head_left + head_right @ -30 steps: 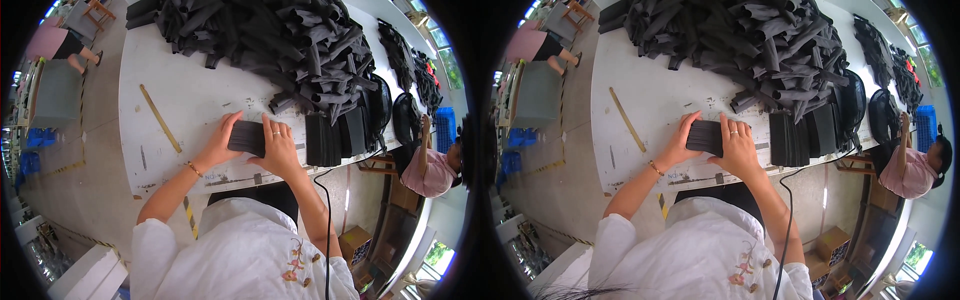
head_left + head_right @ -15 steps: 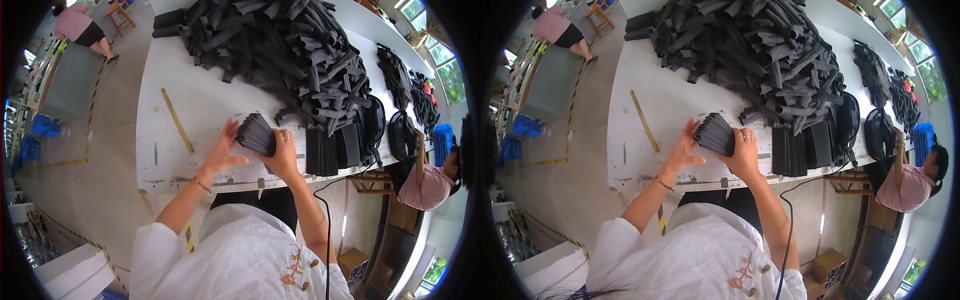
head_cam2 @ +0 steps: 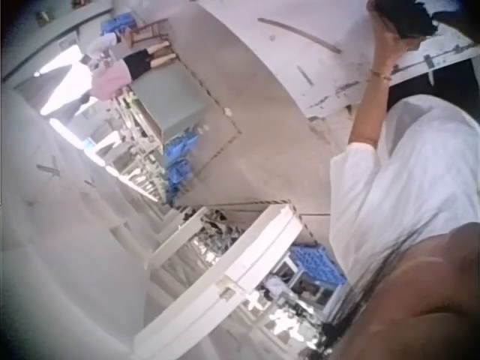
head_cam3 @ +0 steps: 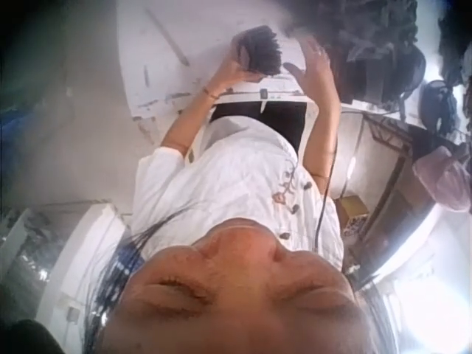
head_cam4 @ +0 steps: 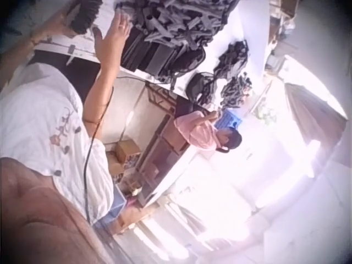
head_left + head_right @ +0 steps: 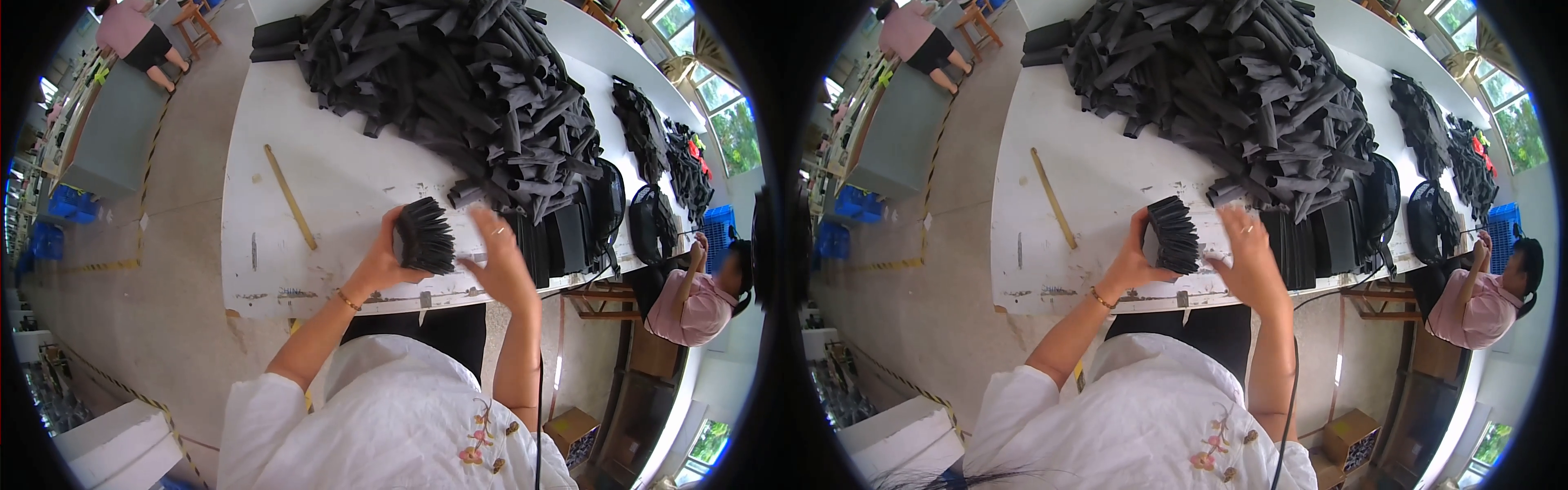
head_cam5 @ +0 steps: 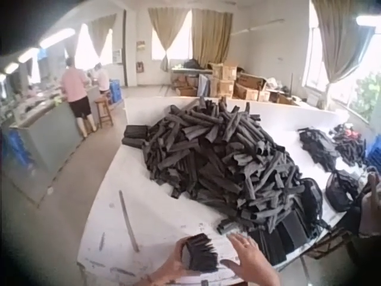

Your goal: The recorder is manually sorting and assembling black foam or rubber components at a workbench.

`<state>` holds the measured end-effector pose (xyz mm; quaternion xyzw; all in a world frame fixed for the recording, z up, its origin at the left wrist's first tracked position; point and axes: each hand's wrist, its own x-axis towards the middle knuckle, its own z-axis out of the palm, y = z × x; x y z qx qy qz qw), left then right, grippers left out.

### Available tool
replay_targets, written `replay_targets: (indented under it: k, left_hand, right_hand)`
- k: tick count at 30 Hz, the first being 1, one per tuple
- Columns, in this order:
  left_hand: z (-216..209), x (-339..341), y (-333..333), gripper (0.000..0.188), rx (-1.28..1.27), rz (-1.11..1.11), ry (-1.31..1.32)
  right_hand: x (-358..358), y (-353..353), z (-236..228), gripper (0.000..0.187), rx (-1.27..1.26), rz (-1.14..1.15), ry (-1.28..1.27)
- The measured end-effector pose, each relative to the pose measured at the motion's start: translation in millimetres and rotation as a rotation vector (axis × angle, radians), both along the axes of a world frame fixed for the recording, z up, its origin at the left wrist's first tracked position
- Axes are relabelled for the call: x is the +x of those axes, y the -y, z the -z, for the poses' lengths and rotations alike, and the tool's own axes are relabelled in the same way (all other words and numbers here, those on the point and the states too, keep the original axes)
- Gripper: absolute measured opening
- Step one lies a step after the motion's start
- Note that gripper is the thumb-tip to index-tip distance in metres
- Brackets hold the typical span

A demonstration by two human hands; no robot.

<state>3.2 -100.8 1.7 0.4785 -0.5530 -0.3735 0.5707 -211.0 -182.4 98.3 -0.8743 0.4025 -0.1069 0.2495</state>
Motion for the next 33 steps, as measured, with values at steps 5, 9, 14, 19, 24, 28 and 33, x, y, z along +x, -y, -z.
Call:
replay_targets:
  k: [5, 9, 14, 19, 24, 28, 33]
  left_hand:
    - [-6.7, -1.6, 4.0, 0.117, 0.04, 0.044, -0.049]
    - [4.3, -14.5, 10.8, 0.118, 0.007, 0.043, -0.006]
    - [6.0, -11.1, 5.9, 0.114, -0.004, 0.031, 0.01]
    - [1.6, -15.3, 7.8, 0.116, -0.007, 0.016, -0.111]
    - [27.9, -15.5, 6.4, 0.104, 0.03, -0.138, -0.283]
    - [4.9, -16.1, 4.1, 0.085, 0.142, -0.105, -0.791]
    - [12.1, -9.9, -4.2, 0.078, 0.145, -0.089, -1.296]
  right_hand:
    - [60.7, 0.9, -82.4, 0.083, -0.29, -0.037, 0.432]
    - [96.7, -14.0, -19.7, 0.089, -0.259, -0.11, -0.123]
    - [78.5, 5.0, -6.1, 0.093, 0.136, -0.206, 0.336]
    - [38.7, 12.5, 59.7, 0.092, 0.716, 0.014, 0.971]
    - [51.0, -8.3, 77.7, 0.113, 0.814, -0.104, 0.724]
    - [50.2, 1.6, 53.2, 0.131, 0.622, -0.165, 0.488]
    - [79.3, -15.6, 21.5, 0.122, 0.09, -0.014, 0.151]
